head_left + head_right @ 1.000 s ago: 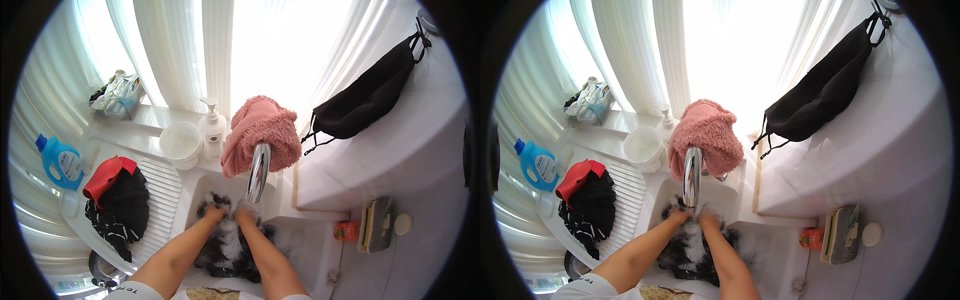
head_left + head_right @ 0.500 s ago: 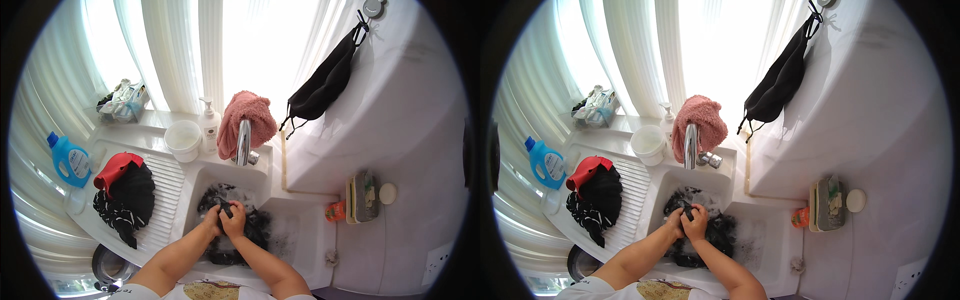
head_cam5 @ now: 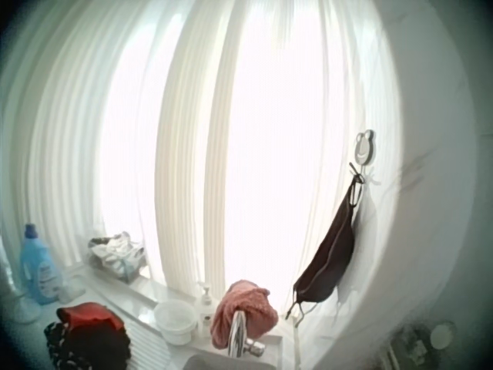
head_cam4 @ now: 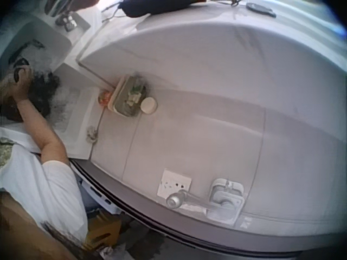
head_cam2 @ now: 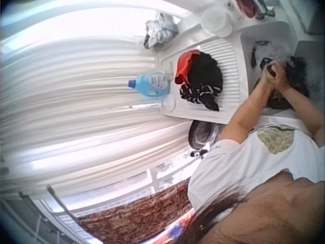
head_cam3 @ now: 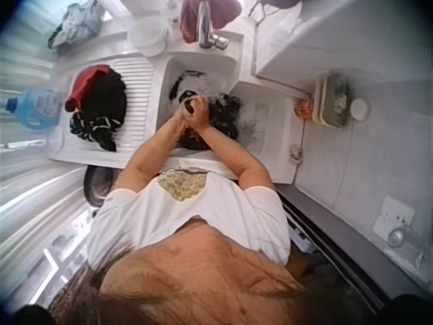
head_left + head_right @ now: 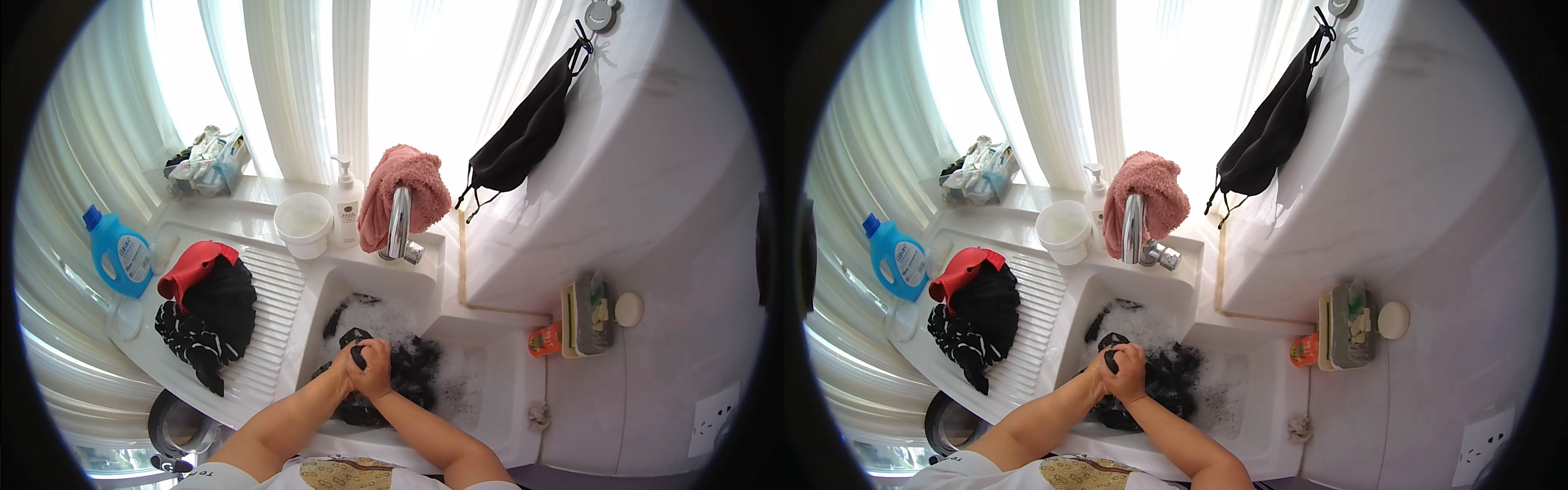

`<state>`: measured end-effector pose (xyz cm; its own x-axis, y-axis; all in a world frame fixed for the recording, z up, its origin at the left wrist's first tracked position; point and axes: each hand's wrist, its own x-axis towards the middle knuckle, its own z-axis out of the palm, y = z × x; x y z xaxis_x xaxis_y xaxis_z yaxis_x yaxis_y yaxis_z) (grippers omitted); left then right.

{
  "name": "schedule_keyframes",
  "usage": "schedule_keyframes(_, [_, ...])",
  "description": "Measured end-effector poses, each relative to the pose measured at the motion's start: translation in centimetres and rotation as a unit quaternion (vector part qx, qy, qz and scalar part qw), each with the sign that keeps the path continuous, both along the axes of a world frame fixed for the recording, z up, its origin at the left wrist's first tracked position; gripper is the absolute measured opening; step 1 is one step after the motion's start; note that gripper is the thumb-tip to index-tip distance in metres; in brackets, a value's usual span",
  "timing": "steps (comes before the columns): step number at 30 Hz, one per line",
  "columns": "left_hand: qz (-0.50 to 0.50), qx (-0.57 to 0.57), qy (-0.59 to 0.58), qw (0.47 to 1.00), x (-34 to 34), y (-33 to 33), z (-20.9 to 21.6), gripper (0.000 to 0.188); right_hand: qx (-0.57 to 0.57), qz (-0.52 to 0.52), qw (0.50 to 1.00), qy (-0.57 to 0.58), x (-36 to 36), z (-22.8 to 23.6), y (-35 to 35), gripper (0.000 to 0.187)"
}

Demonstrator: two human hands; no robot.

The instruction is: The person washes a dark garment by hand in a sink, rubbing it in soapy water and pouring additional liquid into the basin.

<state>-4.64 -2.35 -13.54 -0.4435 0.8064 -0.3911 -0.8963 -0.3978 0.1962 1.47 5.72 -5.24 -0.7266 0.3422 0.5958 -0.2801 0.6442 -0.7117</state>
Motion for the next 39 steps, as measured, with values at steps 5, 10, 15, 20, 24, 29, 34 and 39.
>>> schedule_keyframes(5, [0.065, -0.282, -0.004, 0.957, -1.8, 2.4, 8.1, 0.034, -0.018, -0.146, 0.981, -0.128, -4.0, -4.7, 7.5, 0.028])
schedule_keyframes(10, [0.090, -0.509, 0.320, 0.794, -5.0, 2.9, 5.1, 0.065, 0.111, -0.179, 0.924, -0.319, -4.5, -5.9, 8.3, 0.037])
schedule_keyframes(15, [-0.184, -0.624, 0.474, 0.593, -5.1, 3.0, -2.4, 0.055, 0.156, -0.037, 0.797, -0.583, -5.9, -9.0, 7.5, 0.034])
schedule_keyframes(20, [-0.341, -0.638, 0.402, 0.562, -8.2, 4.6, -3.0, 0.045, 0.167, 0.027, 0.761, -0.626, -8.2, -15.6, 9.7, 0.042])
schedule_keyframes(24, [-0.004, -0.494, 0.134, 0.859, -6.9, 3.5, -0.2, 0.038, 0.061, -0.048, 0.926, -0.368, -5.4, -4.8, 6.3, 0.032])
schedule_keyframes(29, [0.001, -0.188, 0.017, 0.982, -5.3, 1.2, -0.7, 0.028, 0.046, 0.086, 0.985, -0.143, -1.8, -0.8, 1.7, 0.027])
schedule_keyframes(34, [0.005, -0.305, -0.006, 0.952, -1.9, 2.8, 6.7, 0.028, -0.115, -0.207, 0.955, -0.179, -3.6, -1.9, 2.9, 0.024])
schedule_keyframes(39, [0.065, -0.129, -0.097, 0.985, -1.3, 0.5, 6.0, 0.027, -0.005, 0.045, 0.997, -0.068, -0.3, 0.3, -0.4, 0.028])
